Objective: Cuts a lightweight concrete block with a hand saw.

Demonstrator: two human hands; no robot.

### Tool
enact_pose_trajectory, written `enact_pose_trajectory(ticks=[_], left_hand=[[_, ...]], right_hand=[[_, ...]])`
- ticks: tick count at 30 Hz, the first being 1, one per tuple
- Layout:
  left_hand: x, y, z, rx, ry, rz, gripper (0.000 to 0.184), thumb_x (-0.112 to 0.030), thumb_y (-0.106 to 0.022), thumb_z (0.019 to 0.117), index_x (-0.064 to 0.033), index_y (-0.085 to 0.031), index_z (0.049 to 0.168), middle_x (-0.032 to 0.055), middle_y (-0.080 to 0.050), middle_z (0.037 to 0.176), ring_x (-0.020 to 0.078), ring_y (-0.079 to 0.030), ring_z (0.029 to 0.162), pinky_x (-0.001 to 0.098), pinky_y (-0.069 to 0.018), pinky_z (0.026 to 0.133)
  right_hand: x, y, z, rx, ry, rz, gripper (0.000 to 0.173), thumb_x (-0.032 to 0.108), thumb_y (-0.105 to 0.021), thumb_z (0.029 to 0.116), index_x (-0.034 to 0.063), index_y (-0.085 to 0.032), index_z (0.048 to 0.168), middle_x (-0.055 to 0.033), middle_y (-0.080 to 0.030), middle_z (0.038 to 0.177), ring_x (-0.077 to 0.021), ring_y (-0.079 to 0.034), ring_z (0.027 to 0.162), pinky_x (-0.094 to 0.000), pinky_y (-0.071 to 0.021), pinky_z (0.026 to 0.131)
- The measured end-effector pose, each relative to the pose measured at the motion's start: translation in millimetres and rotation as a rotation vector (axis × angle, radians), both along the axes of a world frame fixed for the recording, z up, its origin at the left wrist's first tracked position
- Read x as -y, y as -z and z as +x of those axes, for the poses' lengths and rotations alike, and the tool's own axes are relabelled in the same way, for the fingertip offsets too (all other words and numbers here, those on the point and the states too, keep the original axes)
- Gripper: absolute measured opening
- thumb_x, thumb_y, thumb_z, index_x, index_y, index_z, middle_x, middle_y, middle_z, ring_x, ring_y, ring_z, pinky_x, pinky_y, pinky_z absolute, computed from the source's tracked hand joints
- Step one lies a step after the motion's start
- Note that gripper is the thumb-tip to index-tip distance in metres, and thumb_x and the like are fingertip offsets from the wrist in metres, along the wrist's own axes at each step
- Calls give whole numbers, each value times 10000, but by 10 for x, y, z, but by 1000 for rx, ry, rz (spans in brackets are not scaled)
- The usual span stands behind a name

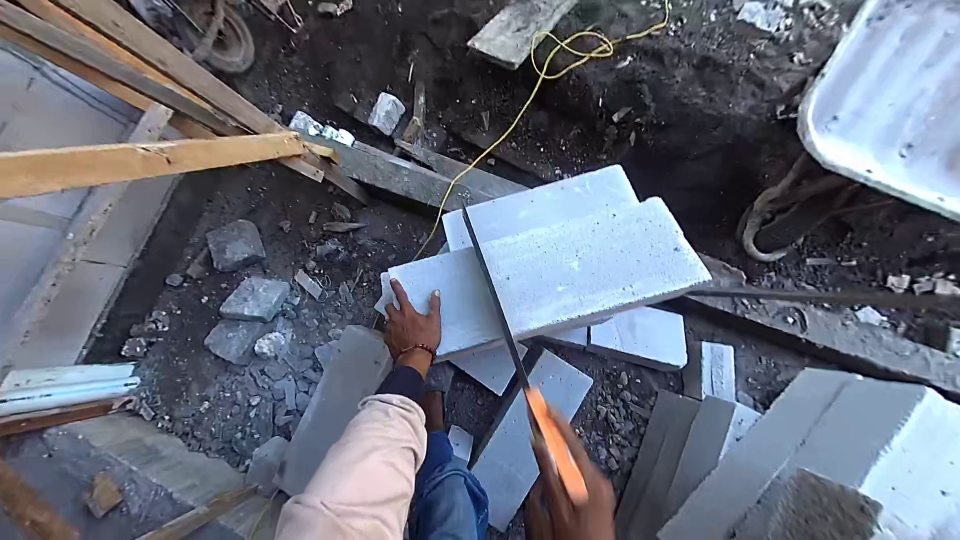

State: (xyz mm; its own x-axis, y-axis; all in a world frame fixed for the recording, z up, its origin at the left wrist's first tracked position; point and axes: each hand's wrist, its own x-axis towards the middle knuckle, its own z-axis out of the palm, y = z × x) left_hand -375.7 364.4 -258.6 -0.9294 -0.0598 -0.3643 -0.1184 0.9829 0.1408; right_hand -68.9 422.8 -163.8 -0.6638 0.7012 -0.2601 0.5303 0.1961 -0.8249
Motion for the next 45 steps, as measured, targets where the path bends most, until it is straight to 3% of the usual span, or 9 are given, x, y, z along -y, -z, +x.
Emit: enact_pose_trajectory(ticks=[2,7,12,18,23,28,33,38,45], left_hand=[[16,10,-7,6,-13,-1,967,-753,-461,943,-217,-108,1667,308,-478,1470,474,-623,1151,629,-518,916],[1,-9,-79,9,-1,3,974,-778,-440,934,-228,-111,1667,299,-509,1446,474,-622,1161,641,-512,923],[30,-3,8,7,-9,41,962,-757,-453,945,-237,-89,1668,311,-440,1509,496,-588,1212,657,-494,952],[8,-20,-158,-19,20,29,962,-766,-455,936,-216,-146,1663,309,-496,1463,491,-601,1199,660,-492,955],[91,25,23,-17,2,44,948,-745,-466,947,-233,-119,1666,310,-440,1514,498,-594,1204,662,-488,955],[54,1,-107,-50,39,45,942,-744,-474,944,-202,-183,1657,303,-513,1447,486,-608,1192,659,-496,952],[35,12,-124,-36,25,67,941,-734,-486,946,-203,-175,1658,317,-488,1464,493,-593,1211,666,-489,958],[-1,12,-194,-53,59,60,943,-753,-460,943,-206,-180,1658,321,-506,1453,498,-588,1224,670,-473,980],[110,54,-48,-30,29,51,936,-737,-479,945,-222,-163,1661,311,-484,1472,494,-601,1196,663,-495,945]], right_hand=[[163,-77,368,-34,-8,-36,501,230,-649,1009,-44,-564,1420,-147,-713,1267,-178,-729,1073,-385,-623,913],[-513,30,-1233,64,-40,8,487,461,-588,1034,189,-600,1437,-114,-752,990,-285,-727,799,-567,-588,696],[122,-124,285,-33,-45,8,514,224,-645,1009,-65,-549,1423,-172,-722,1226,-191,-740,1036,-392,-629,894],[-433,113,-1074,51,32,-19,475,475,-609,1018,240,-614,1431,-64,-759,953,-228,-728,781,-524,-598,689],[170,-107,295,-27,24,-36,499,259,-644,1014,-27,-575,1418,-128,-737,1216,-167,-740,1036,-384,-634,892],[-470,115,-1020,41,55,-77,474,475,-604,1019,212,-628,1413,-63,-758,973,-213,-730,793,-515,-610,713],[94,-175,170,-48,21,-44,486,235,-641,1018,-35,-572,1416,-137,-726,1240,-178,-730,1073,-390,-618,933],[-560,4,-1227,110,33,-75,470,476,-597,1025,216,-625,1416,-106,-757,1012,-293,-734,857,-585,-587,749],[54,-97,-23,49,32,26,467,342,-647,1000,62,-643,1373,-59,-774,1066,-144,-753,900,-391,-646,786]])
